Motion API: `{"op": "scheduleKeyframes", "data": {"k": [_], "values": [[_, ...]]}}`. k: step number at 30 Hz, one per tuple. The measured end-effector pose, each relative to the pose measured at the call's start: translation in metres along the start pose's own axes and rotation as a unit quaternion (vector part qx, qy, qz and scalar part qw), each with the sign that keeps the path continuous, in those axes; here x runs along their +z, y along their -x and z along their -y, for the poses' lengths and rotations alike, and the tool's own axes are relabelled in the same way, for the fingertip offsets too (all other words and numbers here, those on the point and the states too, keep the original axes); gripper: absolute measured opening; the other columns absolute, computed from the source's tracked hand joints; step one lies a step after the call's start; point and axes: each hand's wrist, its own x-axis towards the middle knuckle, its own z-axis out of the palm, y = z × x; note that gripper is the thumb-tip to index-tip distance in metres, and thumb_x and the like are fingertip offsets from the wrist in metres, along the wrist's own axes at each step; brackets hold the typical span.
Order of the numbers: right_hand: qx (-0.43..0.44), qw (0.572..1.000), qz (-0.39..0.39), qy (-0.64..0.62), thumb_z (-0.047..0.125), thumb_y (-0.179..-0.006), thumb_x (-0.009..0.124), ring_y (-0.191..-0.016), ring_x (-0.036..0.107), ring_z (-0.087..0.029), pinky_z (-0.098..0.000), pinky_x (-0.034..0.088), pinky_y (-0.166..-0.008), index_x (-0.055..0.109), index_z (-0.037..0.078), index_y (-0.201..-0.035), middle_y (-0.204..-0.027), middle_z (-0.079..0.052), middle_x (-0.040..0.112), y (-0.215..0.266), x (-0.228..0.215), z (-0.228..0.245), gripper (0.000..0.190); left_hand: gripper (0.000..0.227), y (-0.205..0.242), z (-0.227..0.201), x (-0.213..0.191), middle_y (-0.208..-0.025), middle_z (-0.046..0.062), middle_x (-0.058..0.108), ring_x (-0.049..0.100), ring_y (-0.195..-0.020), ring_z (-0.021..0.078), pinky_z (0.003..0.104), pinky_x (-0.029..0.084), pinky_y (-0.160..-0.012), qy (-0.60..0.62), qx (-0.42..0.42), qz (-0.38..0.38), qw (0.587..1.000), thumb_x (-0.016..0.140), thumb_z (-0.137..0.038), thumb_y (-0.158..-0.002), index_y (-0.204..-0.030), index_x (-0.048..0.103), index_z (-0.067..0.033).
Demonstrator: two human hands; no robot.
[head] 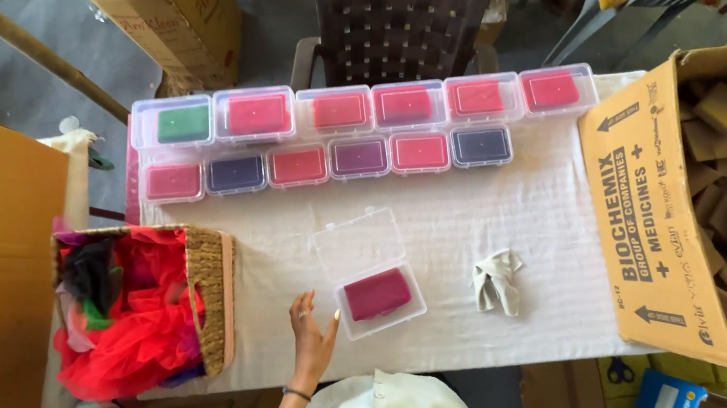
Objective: Clean small plastic containers and prepare cardboard inserts for packaging.
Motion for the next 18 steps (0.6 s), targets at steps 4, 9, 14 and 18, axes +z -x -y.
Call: {"op": "scheduleKeyframes", "data": {"k": [4, 9, 14, 18], "values": [[0.054, 0.996, 0.067, 0.009, 0.01, -0.103, 0.072, -0.147, 0.049, -0.037, -0.05, 0.038, -0.125, 0.042, -0.01, -0.145, -0.158, -0.027, 0.047, 0.035, 0.055, 0.029, 0.055, 0.075, -0.035, 0.016, 0.033, -0.151, 0.019, 0.037, 0.051, -0.129, 0.0316, 0.045, 0.049, -0.105, 0.117, -0.136, 0.015, 0.984, 0.07, -0.023, -0.091, -0.152, 0.03, -0.0035], [0.034, 0.908, 0.384, -0.165, 0.018, -0.097, 0.065, -0.127, 0.06, -0.03, -0.0429, 0.046, -0.108, 0.063, -0.001, -0.133, -0.133, -0.018, 0.066, 0.096, 0.131, 0.08, 0.041, 0.074, -0.07, 0.047, 0.063, -0.153, 0.018, 0.039, 0.052, -0.13, 0.0303, 0.044, 0.053, -0.103, 0.236, -0.178, -0.031, 0.955, 0.063, -0.032, -0.094, -0.153, 0.029, -0.0036], [0.031, 0.763, 0.634, -0.124, 0.028, -0.087, 0.074, -0.106, 0.069, -0.03, -0.0385, 0.054, -0.09, 0.063, 0.008, -0.132, -0.127, -0.014, 0.07, 0.141, 0.15, 0.114, 0.05, 0.06, -0.081, 0.039, 0.049, -0.146, 0.014, 0.058, 0.05, -0.138, 0.0224, 0.039, 0.036, -0.112, 0.361, -0.142, -0.07, 0.919, 0.041, -0.047, -0.105, -0.152, 0.045, -0.0109], [0.087, 0.72, 0.683, -0.081, 0.03, -0.088, 0.072, -0.112, 0.069, -0.026, -0.0387, 0.058, -0.085, 0.061, 0.012, -0.135, -0.126, -0.013, 0.069, 0.147, 0.149, 0.117, 0.052, 0.055, -0.035, 0.079, 0.068, -0.124, 0.017, 0.081, 0.062, -0.131, 0.0252, 0.042, 0.037, -0.129, 0.255, -0.009, -0.054, 0.965, 0.029, -0.041, -0.124, -0.11, 0.068, -0.0048]]}}
